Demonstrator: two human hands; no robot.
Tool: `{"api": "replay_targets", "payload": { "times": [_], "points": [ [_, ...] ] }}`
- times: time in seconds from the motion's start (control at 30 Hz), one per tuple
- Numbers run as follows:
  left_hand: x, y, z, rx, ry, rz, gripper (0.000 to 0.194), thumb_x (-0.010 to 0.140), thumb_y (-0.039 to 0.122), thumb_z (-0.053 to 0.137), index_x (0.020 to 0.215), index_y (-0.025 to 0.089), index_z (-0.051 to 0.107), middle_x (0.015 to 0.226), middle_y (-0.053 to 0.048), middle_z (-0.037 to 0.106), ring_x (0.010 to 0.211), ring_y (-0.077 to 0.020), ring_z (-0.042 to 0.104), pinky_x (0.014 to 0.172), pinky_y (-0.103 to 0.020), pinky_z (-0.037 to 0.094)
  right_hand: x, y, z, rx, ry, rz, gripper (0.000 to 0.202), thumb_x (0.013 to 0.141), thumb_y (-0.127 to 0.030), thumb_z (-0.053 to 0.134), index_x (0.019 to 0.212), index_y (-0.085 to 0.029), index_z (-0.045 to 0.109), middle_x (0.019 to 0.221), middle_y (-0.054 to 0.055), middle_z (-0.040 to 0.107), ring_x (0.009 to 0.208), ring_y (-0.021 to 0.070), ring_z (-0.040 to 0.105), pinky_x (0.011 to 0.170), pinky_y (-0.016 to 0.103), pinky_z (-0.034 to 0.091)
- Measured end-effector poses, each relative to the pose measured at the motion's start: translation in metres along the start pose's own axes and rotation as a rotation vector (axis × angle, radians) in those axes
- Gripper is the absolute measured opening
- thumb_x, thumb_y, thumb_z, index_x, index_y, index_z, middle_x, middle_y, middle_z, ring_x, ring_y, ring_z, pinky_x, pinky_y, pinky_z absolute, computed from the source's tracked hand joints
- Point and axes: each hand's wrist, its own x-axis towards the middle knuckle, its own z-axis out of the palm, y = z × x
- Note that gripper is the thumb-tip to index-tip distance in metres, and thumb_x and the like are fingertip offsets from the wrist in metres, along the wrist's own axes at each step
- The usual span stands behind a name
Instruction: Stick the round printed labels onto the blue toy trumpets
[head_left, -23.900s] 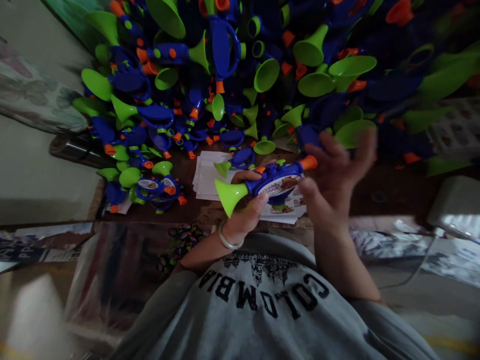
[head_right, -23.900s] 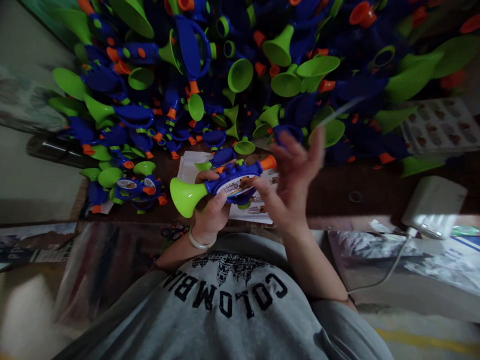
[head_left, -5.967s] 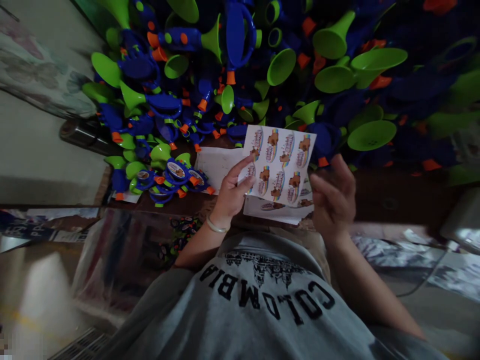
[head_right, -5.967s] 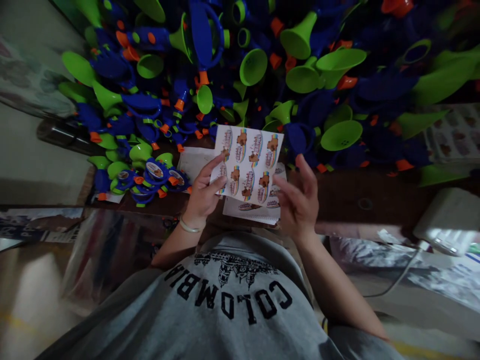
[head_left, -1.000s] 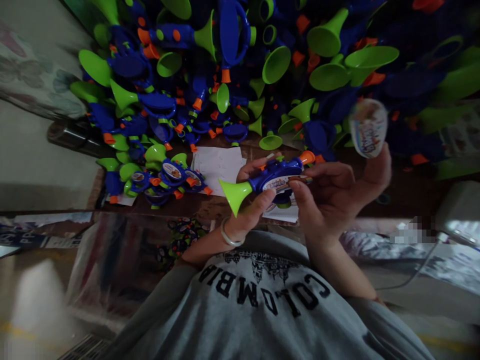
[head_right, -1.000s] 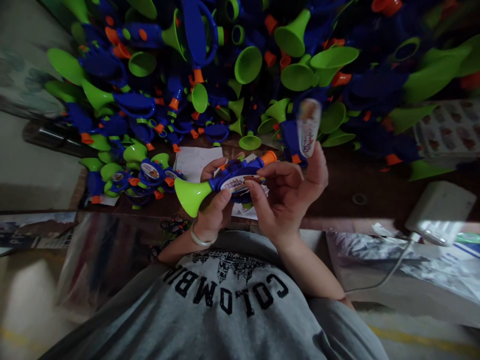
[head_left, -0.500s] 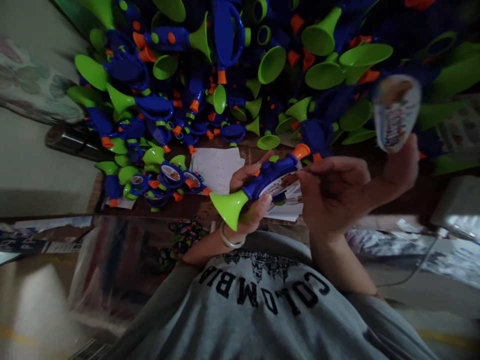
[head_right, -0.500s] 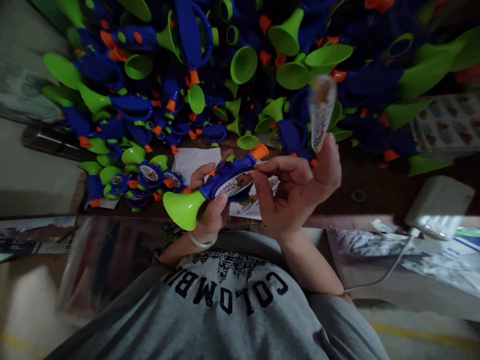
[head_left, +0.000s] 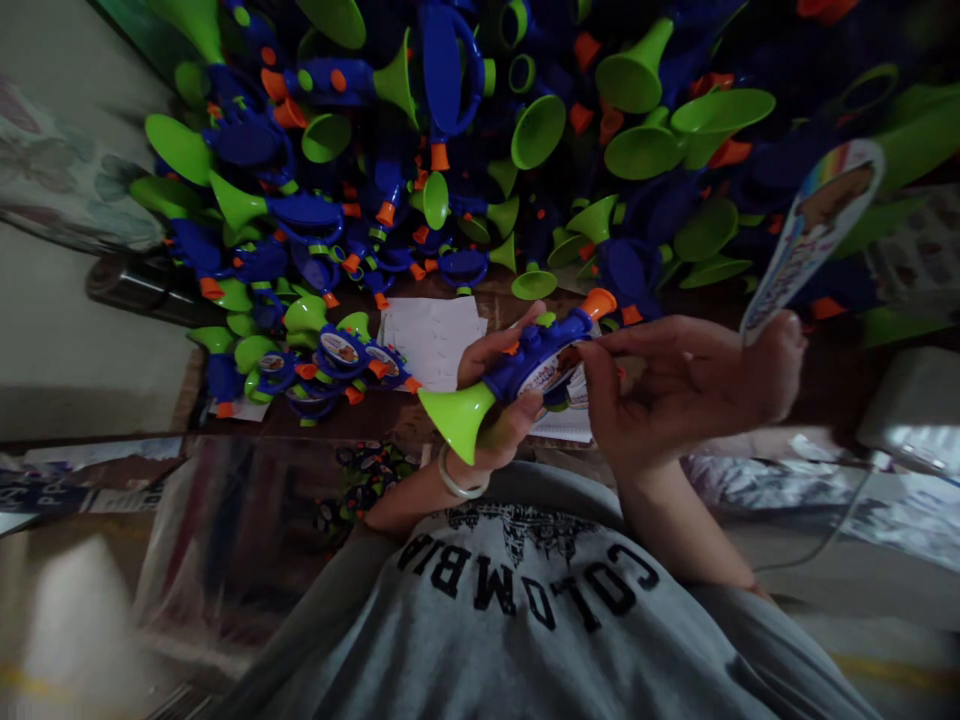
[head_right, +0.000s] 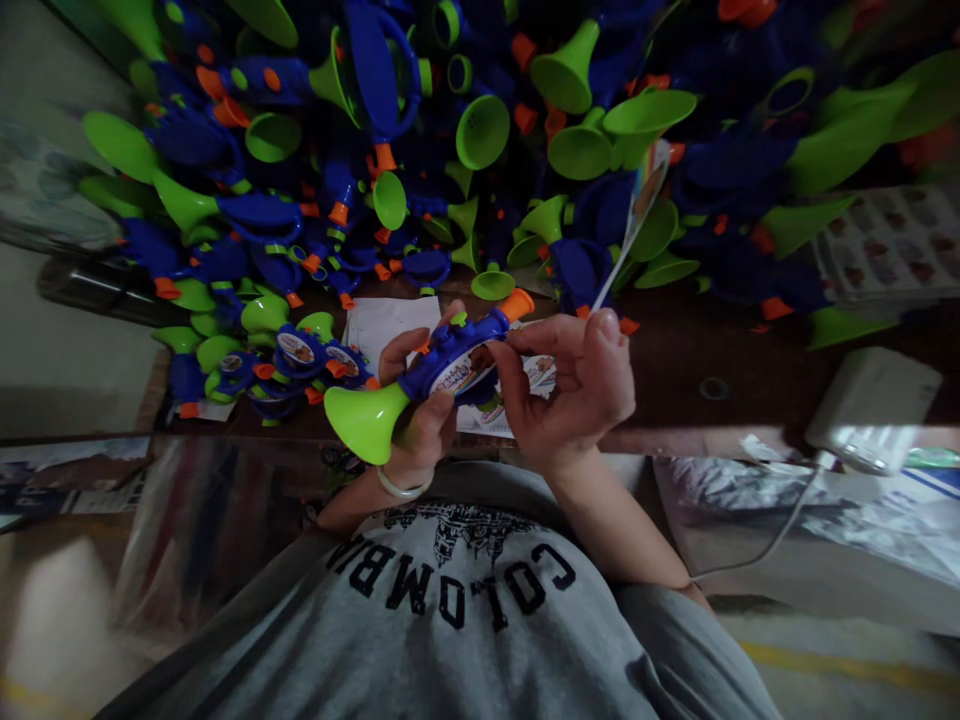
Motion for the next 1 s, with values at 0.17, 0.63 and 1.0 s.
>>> {"api": "replay_targets", "payload": {
  "times": [0.17, 0.63, 1.0],
  "points": [
    [0.001, -0.002, 0.002, -0.185, 0.06, 0.014, 0.046, 0.1, 0.051, 0.067, 0.141, 0.042, 0.047, 0.16, -0.001, 0.061, 0.153, -0.0263, 0.058, 0.128, -0.05, 0.052, 0.0, 0.011, -0.006, -0.062, 0.059, 0.243, 0.096, 0.077, -0.057, 0.092, 0.158, -0.037, 0.044, 0.142, 0.011, 0.06, 0.123, 0.0304, 0.069, 0.085, 0.043, 0.067],
    [0.009, 0.0, -0.002, -0.131, 0.021, 0.042, 0.052, 0.093, 0.04, 0.082, 0.137, 0.032, 0.055, 0.148, -0.006, 0.071, 0.15, -0.0302, 0.061, 0.126, -0.048, 0.054, -0.022, -0.014, 0.018, 0.503, -0.333, 0.53, 0.079, 0.096, -0.051, 0.074, 0.162, -0.042, 0.031, 0.141, 0.006, 0.072, 0.127, 0.0249, 0.074, 0.109, 0.054, 0.063],
    [0.014, -0.014, -0.008, -0.048, -0.021, 0.274, 0.057, 0.091, 0.03, 0.083, 0.143, 0.033, 0.057, 0.148, -0.006, 0.069, 0.142, -0.0263, 0.067, 0.125, -0.046, 0.053, -0.026, -0.009, 0.011, 0.641, -0.333, 0.756, 0.098, 0.086, -0.054, 0.085, 0.164, -0.054, 0.026, 0.138, 0.001, 0.074, 0.124, 0.025, 0.075, 0.111, 0.05, 0.061]
  ]
}}
